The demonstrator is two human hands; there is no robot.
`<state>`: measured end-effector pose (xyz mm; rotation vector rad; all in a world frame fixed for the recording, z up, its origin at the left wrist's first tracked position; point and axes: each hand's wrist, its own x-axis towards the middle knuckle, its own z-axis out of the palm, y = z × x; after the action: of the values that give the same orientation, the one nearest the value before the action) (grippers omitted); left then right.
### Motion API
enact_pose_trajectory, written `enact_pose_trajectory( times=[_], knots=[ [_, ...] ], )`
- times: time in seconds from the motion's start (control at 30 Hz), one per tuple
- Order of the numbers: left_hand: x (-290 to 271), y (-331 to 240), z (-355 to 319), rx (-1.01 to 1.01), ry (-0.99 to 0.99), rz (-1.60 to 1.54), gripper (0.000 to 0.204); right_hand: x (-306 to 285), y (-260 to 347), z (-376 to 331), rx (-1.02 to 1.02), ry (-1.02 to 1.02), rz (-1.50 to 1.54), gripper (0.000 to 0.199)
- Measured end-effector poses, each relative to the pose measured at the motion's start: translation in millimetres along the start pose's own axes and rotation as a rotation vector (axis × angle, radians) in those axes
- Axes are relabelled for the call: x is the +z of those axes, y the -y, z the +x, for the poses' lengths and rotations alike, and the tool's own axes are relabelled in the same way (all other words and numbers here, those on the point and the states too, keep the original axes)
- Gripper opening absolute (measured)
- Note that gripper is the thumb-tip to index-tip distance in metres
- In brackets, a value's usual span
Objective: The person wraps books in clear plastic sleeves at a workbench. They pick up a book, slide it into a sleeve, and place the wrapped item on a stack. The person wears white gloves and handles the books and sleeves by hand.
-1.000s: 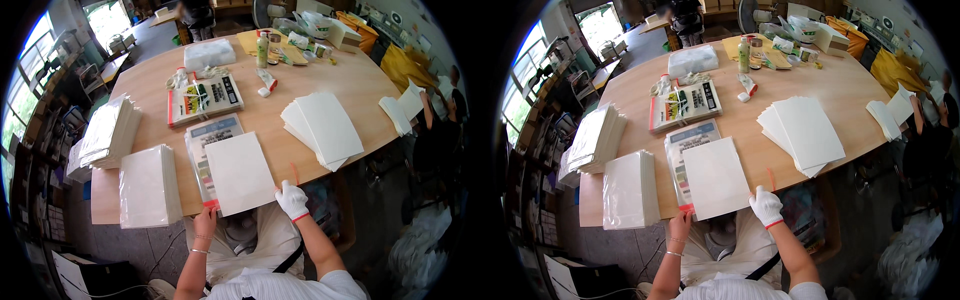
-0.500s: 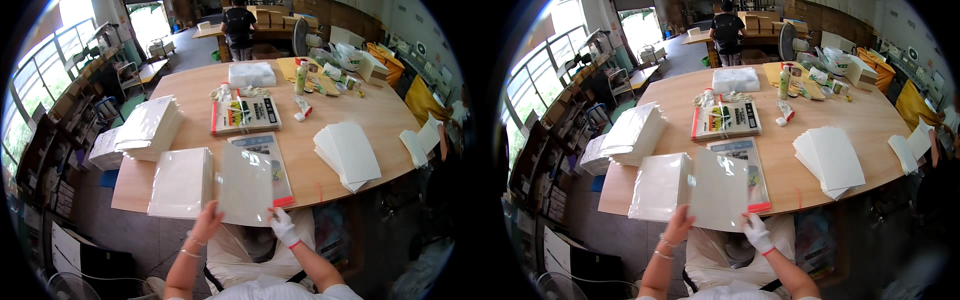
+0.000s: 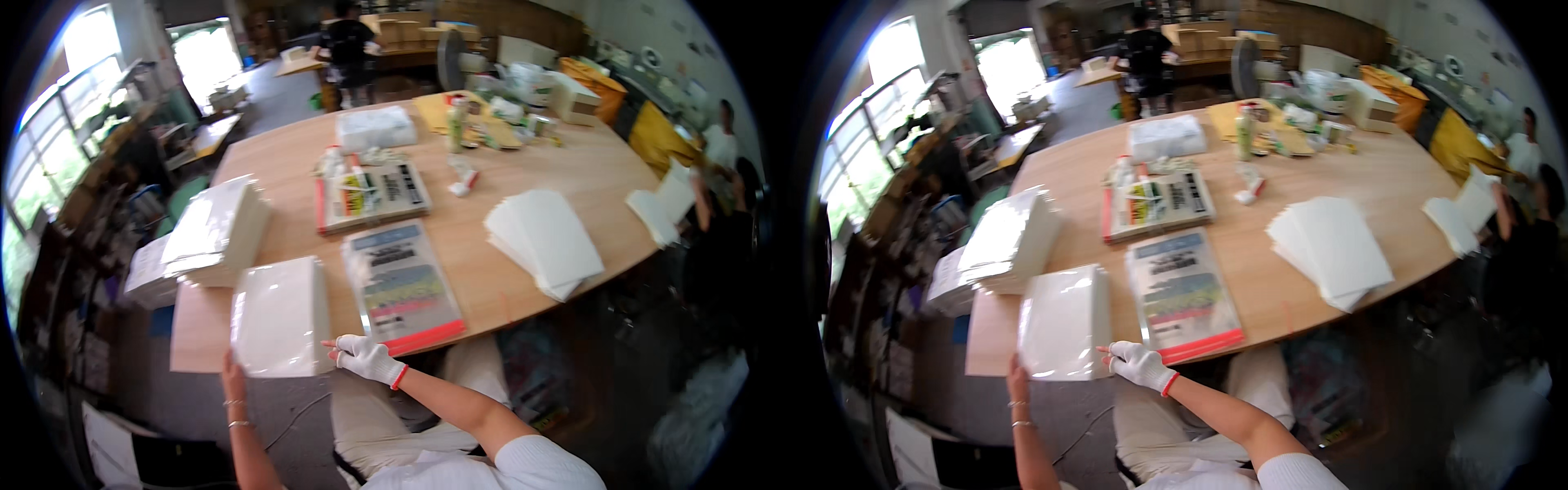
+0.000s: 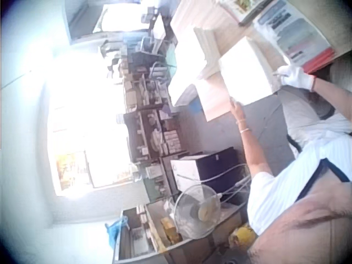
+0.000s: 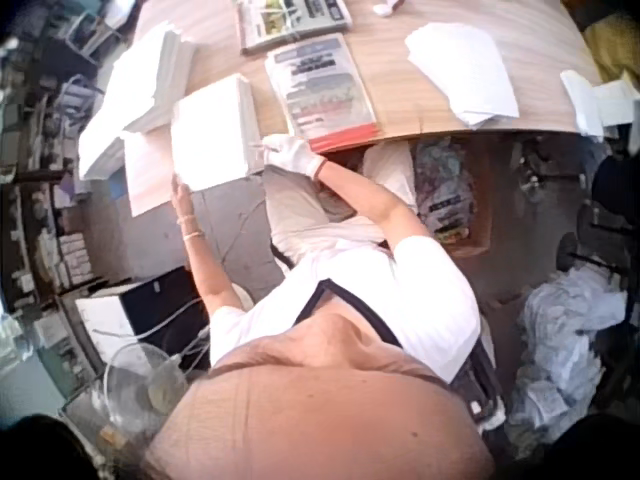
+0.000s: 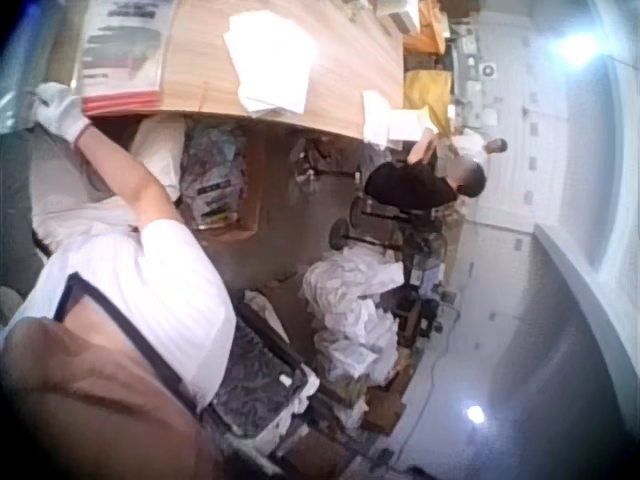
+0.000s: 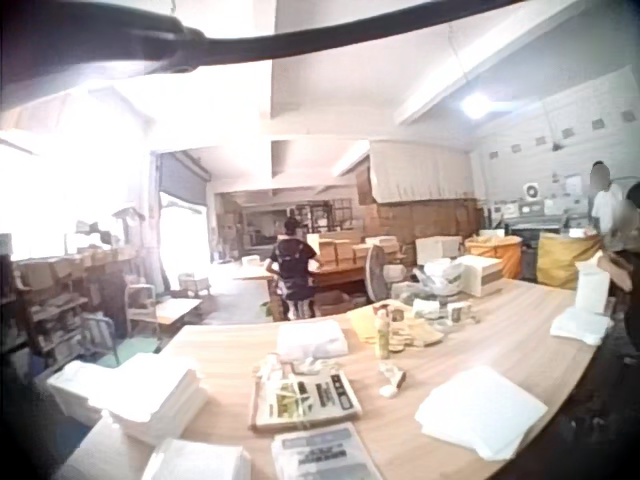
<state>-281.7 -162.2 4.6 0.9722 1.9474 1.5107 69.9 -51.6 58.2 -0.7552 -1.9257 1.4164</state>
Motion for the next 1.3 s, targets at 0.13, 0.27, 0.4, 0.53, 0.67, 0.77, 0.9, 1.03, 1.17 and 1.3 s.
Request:
enact_pose_trajectory(
  times=[0.13, 0.27, 0.4, 0.53, 0.67, 0.77, 0.9, 1.03, 1.17, 1.3],
  knots=[
    [23, -57, -35, 0.697, -0.494, 0.924, 0.051, -113, -2, -73, -0.217, -0.214, -0.458, 0.016],
    [58, -106, -66, 0.792, 0.29, 1.075, 0.059, -245, 18, -146, 0.0, -0.609, -1.21, 0.015],
    [85, -104, -67, 0.668, 0.39, 1.053, 0.063, -298, 20, -173, 0.254, -0.645, -1.445, 0.032],
    [87, -103, -68, 0.661, 0.356, 1.104, 0.063, -308, 3, -184, 0.212, -0.661, -1.473, 0.032],
    [93, -123, -76, 0.842, 0.175, 1.081, 0.054, -314, -7, -188, 0.289, -0.883, -1.137, 0.027],
    [124, -137, -89, 0.823, 0.281, 0.686, 0.041, -309, 3, -178, 0.258, -1.171, -0.1, 0.027],
    [214, -166, -102, 0.866, 0.569, 0.392, 0.042, -361, -22, -195, 0.146, -1.209, 1.0, 0.031],
    [308, -93, -86, 0.982, 0.43, 0.891, 0.034, -401, -27, -200, 0.544, -1.216, 0.49, 0.016],
    [328, -101, -76, 0.834, 0.615, 1.178, 0.024, -365, -5, -217, 0.168, -1.08, 0.385, 0.007],
    [328, -95, -57, 0.833, 0.558, 0.974, 0.011, -278, 23, -234, 0.013, -0.956, 0.291, 0.036]
  ],
)
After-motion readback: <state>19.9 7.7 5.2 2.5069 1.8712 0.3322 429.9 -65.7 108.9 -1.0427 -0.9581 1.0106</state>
